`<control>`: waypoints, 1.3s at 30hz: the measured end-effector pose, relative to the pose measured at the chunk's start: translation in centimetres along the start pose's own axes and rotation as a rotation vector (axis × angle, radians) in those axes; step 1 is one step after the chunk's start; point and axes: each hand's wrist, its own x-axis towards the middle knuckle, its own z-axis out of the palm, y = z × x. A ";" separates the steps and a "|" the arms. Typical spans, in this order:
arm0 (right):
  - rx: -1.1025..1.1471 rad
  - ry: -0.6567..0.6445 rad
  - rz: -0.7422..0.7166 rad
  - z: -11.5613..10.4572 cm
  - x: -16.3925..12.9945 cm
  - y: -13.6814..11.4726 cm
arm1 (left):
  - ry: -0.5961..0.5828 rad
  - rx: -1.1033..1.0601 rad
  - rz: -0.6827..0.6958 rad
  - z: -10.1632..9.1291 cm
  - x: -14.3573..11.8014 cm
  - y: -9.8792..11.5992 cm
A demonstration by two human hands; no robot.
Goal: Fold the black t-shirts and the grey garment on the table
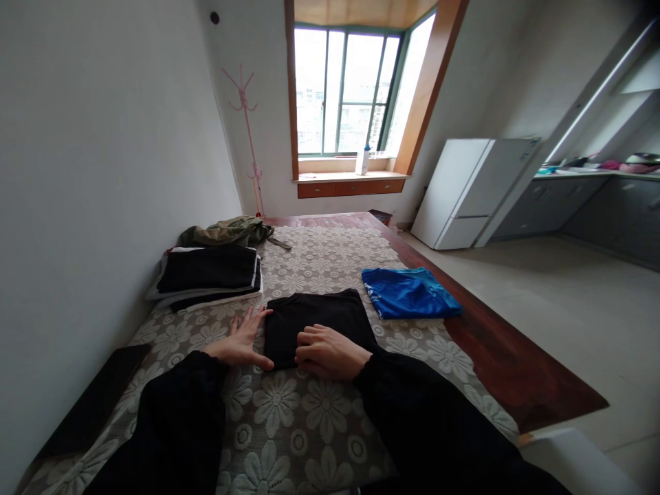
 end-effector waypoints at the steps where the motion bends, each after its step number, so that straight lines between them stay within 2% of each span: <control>1: 0.020 -0.004 0.005 -0.1 -0.1 0.2 | 0.000 0.002 -0.005 0.0 0.0 0.0; 10: 0.194 -0.052 0.094 -1.2 -0.8 1.6 | 0.003 0.004 0.012 -0.1 0.0 -0.2; 14: 0.205 -0.076 0.142 -1.6 -1.1 1.6 | -0.021 0.002 -0.007 -0.3 -0.1 0.1; 18: 0.166 -0.092 0.142 -1.6 -1.1 1.3 | 0.012 -0.007 -0.003 -0.1 0.0 0.1; 23: 0.239 -0.077 0.158 -1.6 -1.1 1.4 | 0.020 0.005 0.001 0.0 0.0 -0.1; 26: 0.346 -0.012 0.204 -1.6 -1.2 1.6 | 0.033 -0.016 0.008 0.1 -0.1 0.4; 29: 0.291 0.082 0.286 -0.9 -1.3 1.5 | 0.096 -0.047 0.042 0.6 0.1 1.5; 31: 0.207 0.100 0.329 -0.3 -1.4 1.5 | 0.137 -0.032 0.068 1.0 0.4 2.1; 39: 0.156 0.023 0.368 1.1 -1.6 1.7 | 0.168 0.069 0.217 1.6 0.5 3.7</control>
